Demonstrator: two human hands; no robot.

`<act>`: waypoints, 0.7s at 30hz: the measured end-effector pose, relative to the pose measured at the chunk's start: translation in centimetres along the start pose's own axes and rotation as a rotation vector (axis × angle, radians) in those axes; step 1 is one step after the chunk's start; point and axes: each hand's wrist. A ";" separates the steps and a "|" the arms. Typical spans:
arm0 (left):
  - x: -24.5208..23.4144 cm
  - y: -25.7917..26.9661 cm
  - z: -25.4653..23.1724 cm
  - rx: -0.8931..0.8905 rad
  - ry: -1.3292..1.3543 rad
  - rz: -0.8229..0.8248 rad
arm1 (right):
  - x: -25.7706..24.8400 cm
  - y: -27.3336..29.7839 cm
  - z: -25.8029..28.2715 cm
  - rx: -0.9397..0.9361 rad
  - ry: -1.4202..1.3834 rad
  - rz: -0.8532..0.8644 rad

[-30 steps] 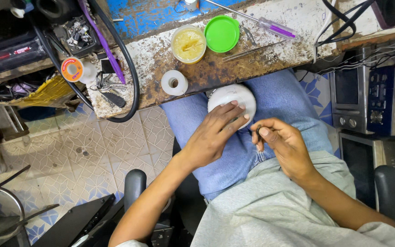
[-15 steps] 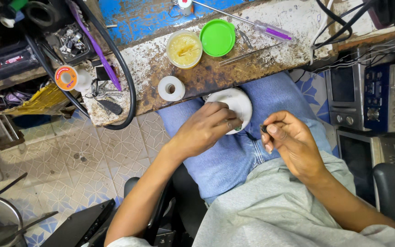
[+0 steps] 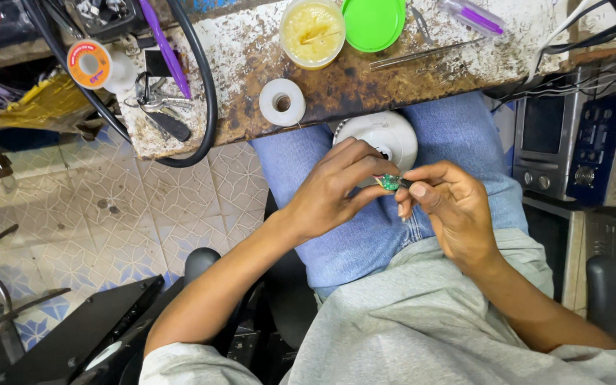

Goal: The person sits in a chair and works on a small electronic component resting on their lap. They use a soldering iron to heat the component and apply solder from a spool to the connection points. The person also uses tweezers to adjust the wires and component during the process.

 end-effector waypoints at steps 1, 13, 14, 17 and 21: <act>-0.1 0.0 -0.2 -0.010 0.015 0.008 | -0.2 -0.1 -0.2 -0.016 0.021 -0.002; -0.3 0.1 -0.3 -0.098 0.179 0.007 | -0.5 -0.5 -0.7 -0.078 0.102 -0.027; -0.3 0.2 -0.3 -0.098 0.179 0.008 | -0.5 -0.5 -0.7 -0.081 0.100 -0.028; -0.3 0.2 -0.1 -0.100 0.174 0.016 | -0.8 -0.4 -0.7 -0.105 0.133 -0.021; -0.3 0.2 -0.1 -0.102 0.173 0.017 | -0.5 -0.5 -0.4 -0.146 0.192 -0.010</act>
Point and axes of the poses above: each hand's wrist, its own y-axis away from the middle knuckle, its own x-axis out of the palm, z = x × y, and after that the axes turned 11 degrees about -x, right-handed
